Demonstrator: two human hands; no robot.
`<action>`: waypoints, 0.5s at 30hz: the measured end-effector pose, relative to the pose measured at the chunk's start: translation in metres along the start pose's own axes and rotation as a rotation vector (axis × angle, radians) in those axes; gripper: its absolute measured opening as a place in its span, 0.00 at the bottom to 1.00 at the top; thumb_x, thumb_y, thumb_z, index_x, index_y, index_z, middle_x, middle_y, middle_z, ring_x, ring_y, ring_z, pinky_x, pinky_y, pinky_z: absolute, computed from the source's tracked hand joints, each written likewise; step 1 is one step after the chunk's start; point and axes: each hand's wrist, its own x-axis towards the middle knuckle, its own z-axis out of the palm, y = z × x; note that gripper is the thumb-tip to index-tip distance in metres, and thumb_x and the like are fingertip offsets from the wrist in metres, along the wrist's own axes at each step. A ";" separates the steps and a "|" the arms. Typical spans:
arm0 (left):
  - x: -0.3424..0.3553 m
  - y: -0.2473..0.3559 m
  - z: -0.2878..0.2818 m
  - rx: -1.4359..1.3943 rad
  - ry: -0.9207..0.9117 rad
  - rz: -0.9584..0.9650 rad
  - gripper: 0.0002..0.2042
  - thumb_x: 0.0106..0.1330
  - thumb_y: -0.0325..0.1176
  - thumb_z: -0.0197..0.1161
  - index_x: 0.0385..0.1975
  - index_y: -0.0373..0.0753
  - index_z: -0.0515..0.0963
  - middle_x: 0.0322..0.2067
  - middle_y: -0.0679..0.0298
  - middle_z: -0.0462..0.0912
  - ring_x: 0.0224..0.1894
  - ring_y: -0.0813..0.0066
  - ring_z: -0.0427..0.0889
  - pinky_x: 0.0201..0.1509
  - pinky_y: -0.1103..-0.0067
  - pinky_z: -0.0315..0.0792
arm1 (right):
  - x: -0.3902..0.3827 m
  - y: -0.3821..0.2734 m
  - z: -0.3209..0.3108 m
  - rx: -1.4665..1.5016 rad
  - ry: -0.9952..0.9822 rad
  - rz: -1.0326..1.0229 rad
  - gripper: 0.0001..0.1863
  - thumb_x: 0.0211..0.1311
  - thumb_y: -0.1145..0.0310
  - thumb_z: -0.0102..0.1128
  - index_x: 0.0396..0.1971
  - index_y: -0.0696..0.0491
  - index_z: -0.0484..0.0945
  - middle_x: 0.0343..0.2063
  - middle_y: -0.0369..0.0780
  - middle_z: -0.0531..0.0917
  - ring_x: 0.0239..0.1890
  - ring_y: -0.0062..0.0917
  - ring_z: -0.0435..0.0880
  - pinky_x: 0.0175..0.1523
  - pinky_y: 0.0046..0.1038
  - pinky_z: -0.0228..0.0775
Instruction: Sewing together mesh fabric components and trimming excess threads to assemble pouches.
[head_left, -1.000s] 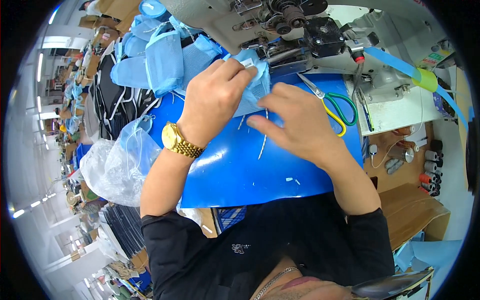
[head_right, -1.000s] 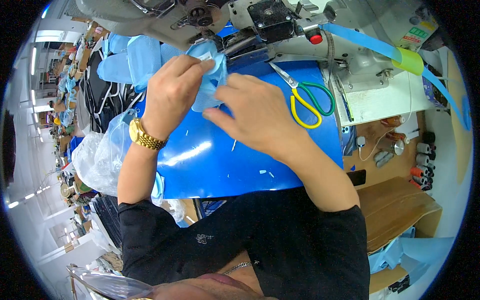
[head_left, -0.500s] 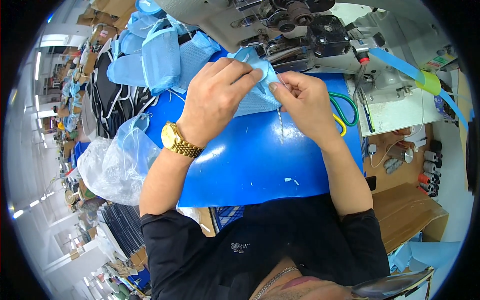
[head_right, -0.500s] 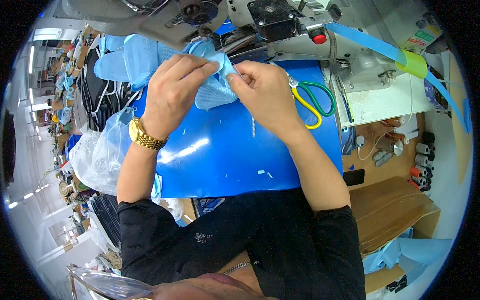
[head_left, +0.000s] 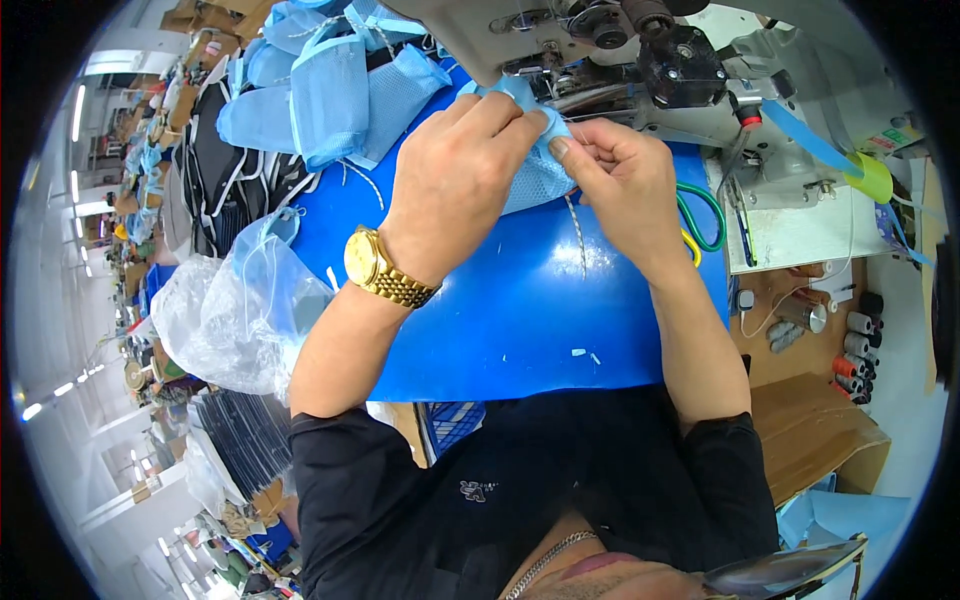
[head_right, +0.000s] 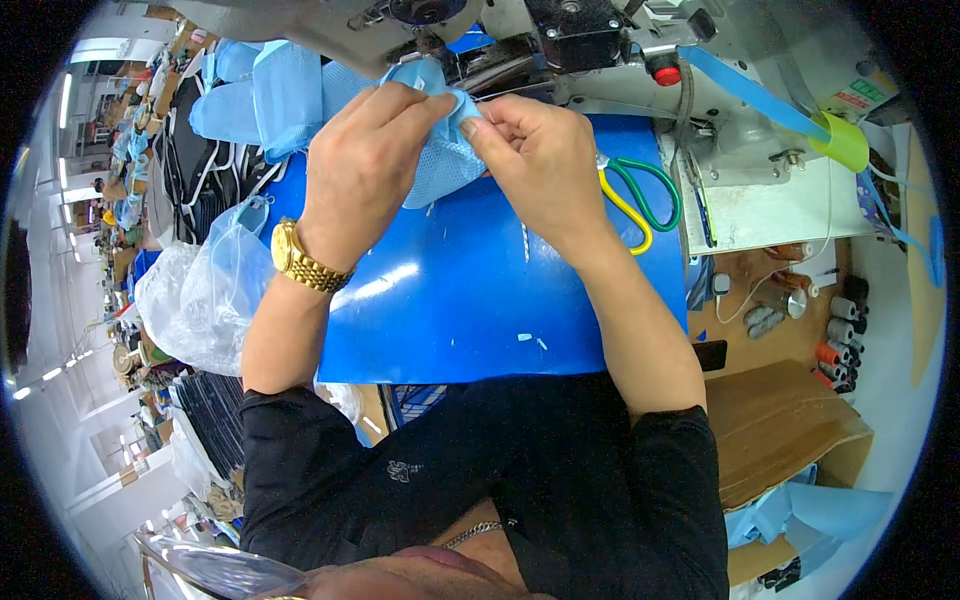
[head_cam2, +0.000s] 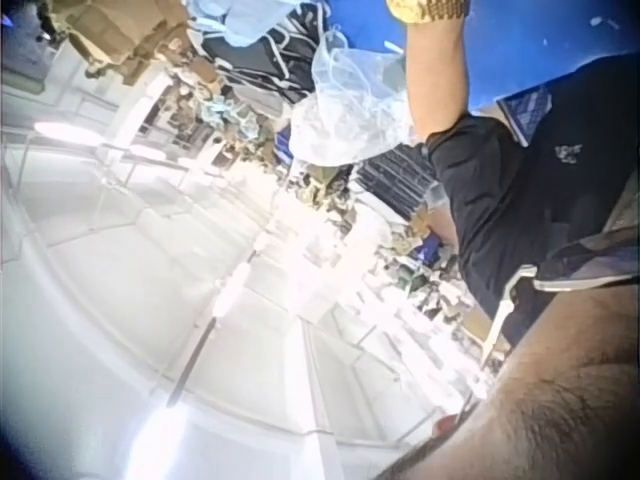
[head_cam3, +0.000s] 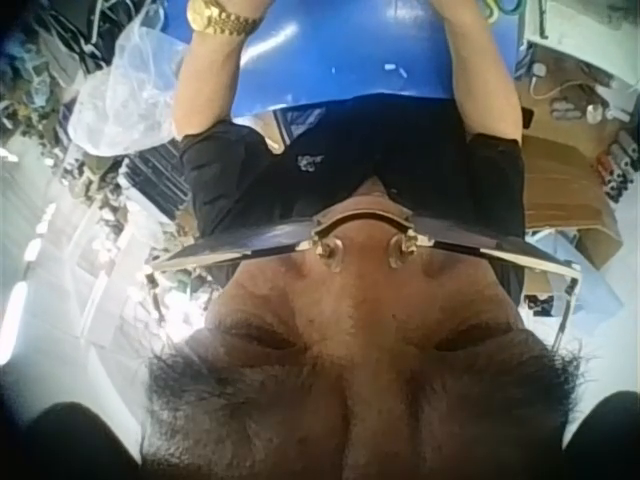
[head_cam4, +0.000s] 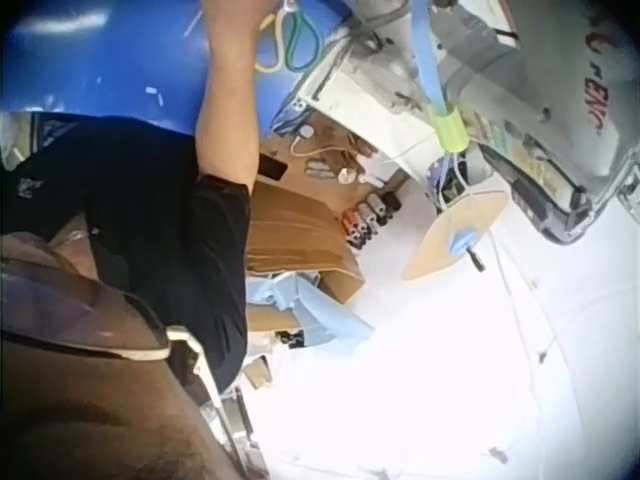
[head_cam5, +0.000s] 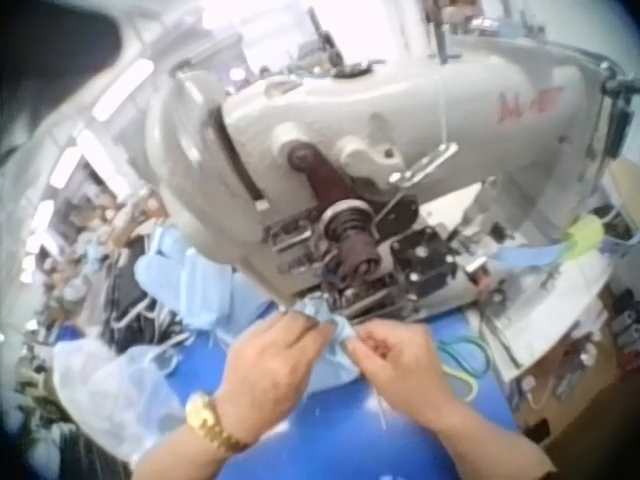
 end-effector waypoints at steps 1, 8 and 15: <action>0.000 0.001 0.000 -0.002 0.006 -0.017 0.13 0.51 0.23 0.59 0.38 0.37 0.80 0.32 0.63 0.77 0.32 0.68 0.78 0.35 0.75 0.74 | 0.000 0.000 0.000 0.006 -0.018 -0.013 0.09 0.61 0.70 0.62 0.35 0.61 0.83 0.20 0.36 0.83 0.22 0.13 0.78 0.27 0.19 0.71; 0.003 0.008 0.001 0.001 -0.010 -0.131 0.11 0.54 0.22 0.62 0.38 0.40 0.81 0.30 0.63 0.78 0.33 0.64 0.80 0.35 0.72 0.75 | 0.003 -0.001 0.003 -0.102 0.048 -0.047 0.09 0.60 0.69 0.64 0.30 0.60 0.83 0.19 0.39 0.84 0.21 0.15 0.79 0.26 0.21 0.69; 0.004 0.011 0.010 -0.007 0.068 -0.195 0.07 0.56 0.26 0.64 0.35 0.40 0.81 0.30 0.62 0.78 0.30 0.63 0.79 0.32 0.71 0.74 | 0.011 -0.005 0.001 -0.269 0.091 -0.066 0.12 0.54 0.65 0.66 0.21 0.59 0.81 0.14 0.43 0.80 0.15 0.29 0.78 0.25 0.29 0.68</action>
